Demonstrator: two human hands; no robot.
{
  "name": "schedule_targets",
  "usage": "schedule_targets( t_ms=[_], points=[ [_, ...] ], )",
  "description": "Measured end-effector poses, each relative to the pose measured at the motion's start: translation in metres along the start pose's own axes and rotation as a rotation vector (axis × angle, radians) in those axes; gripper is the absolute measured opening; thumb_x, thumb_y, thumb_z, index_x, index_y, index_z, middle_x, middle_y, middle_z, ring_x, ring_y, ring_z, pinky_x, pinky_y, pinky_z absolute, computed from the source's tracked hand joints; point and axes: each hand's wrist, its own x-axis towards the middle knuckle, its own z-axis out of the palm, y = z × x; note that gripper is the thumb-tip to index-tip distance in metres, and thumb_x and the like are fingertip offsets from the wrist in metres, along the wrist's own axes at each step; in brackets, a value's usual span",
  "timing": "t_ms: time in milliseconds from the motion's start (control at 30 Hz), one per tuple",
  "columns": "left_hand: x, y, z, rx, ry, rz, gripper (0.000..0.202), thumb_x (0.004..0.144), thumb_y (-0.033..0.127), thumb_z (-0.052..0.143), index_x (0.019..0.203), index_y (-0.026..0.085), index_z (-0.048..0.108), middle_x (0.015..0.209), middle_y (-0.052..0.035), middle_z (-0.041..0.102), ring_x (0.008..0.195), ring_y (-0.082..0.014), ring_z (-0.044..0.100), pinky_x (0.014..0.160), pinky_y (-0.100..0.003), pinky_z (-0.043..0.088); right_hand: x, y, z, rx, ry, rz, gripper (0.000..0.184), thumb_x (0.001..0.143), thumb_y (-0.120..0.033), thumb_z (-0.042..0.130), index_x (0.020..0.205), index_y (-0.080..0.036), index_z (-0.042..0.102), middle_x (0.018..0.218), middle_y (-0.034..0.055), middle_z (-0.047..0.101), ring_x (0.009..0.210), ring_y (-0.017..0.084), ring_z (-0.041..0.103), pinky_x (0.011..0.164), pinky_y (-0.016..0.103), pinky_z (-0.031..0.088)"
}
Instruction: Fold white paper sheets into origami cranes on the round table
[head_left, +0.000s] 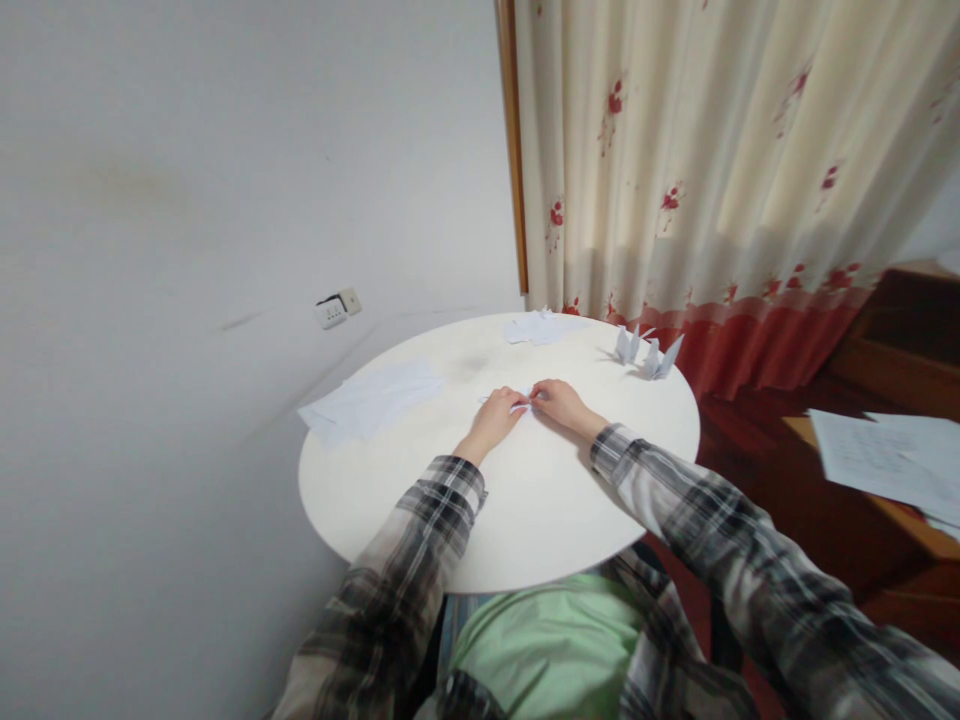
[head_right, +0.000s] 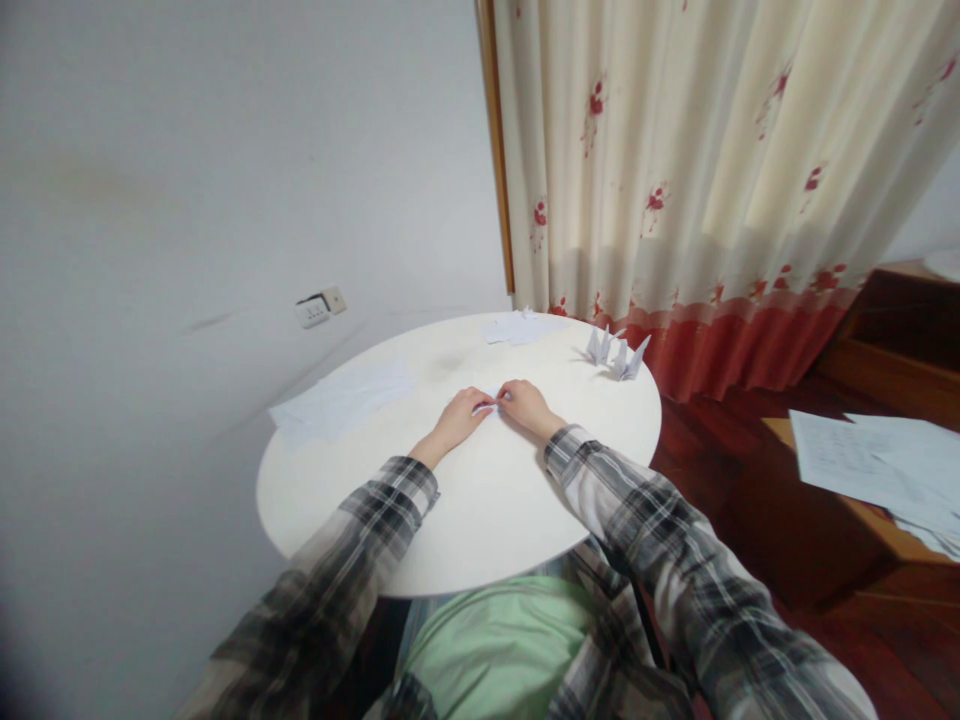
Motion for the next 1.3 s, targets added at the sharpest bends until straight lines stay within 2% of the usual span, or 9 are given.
schedule_targets(
  t_ms=[200, 400, 633, 1000, 1300],
  points=[
    [0.0002, -0.0013, 0.0004, 0.015, -0.002, 0.013, 0.022, 0.083, 0.024, 0.048, 0.096, 0.018, 0.065, 0.094, -0.0062, 0.061, 0.092, -0.0181, 0.053, 0.087, -0.032, 0.041, -0.001, -0.0011, -0.0016, -0.002, -0.011, 0.018, 0.019, 0.081, -0.023, 0.051, 0.091, -0.016, 0.066, 0.095, 0.0063, 0.066, 0.089, 0.014, 0.057, 0.079, 0.021, 0.037],
    [-0.0004, 0.002, -0.0025, 0.066, 0.034, -0.031, 0.023, 0.079, 0.014, 0.048, 0.092, 0.018, 0.066, 0.095, -0.0059, 0.06, 0.095, -0.0183, 0.051, 0.089, -0.033, 0.04, -0.0013, -0.0019, -0.003, -0.045, -0.002, 0.068, 0.021, 0.081, -0.023, 0.05, 0.093, -0.015, 0.066, 0.094, 0.0077, 0.064, 0.088, 0.014, 0.056, 0.077, 0.021, 0.037],
    [-0.0013, 0.0063, -0.0047, 0.085, 0.078, -0.066, 0.018, 0.081, 0.028, 0.051, 0.083, 0.018, 0.066, 0.093, -0.0065, 0.057, 0.095, -0.0186, 0.049, 0.087, -0.032, 0.041, -0.0002, -0.0026, -0.0035, -0.06, -0.025, 0.097, 0.022, 0.082, -0.022, 0.048, 0.093, -0.015, 0.065, 0.093, 0.0078, 0.064, 0.084, 0.014, 0.056, 0.074, 0.021, 0.037],
    [-0.0007, 0.002, -0.0039, 0.063, 0.029, -0.089, 0.022, 0.08, 0.012, 0.044, 0.089, 0.018, 0.064, 0.093, -0.0051, 0.06, 0.09, -0.0162, 0.054, 0.083, -0.028, 0.043, 0.0018, -0.0006, 0.001, -0.042, -0.014, 0.051, 0.021, 0.081, -0.021, 0.049, 0.091, -0.016, 0.067, 0.093, 0.0063, 0.066, 0.085, 0.014, 0.057, 0.075, 0.021, 0.037],
    [-0.0011, 0.0077, -0.0039, 0.096, 0.034, -0.145, 0.021, 0.084, 0.028, 0.043, 0.086, 0.018, 0.062, 0.093, -0.0058, 0.063, 0.089, -0.0176, 0.057, 0.08, -0.028, 0.044, 0.001, -0.0007, 0.0008, 0.001, -0.024, 0.015, 0.02, 0.08, -0.021, 0.05, 0.09, -0.016, 0.067, 0.092, 0.0059, 0.067, 0.084, 0.013, 0.058, 0.075, 0.021, 0.037]
  ],
)
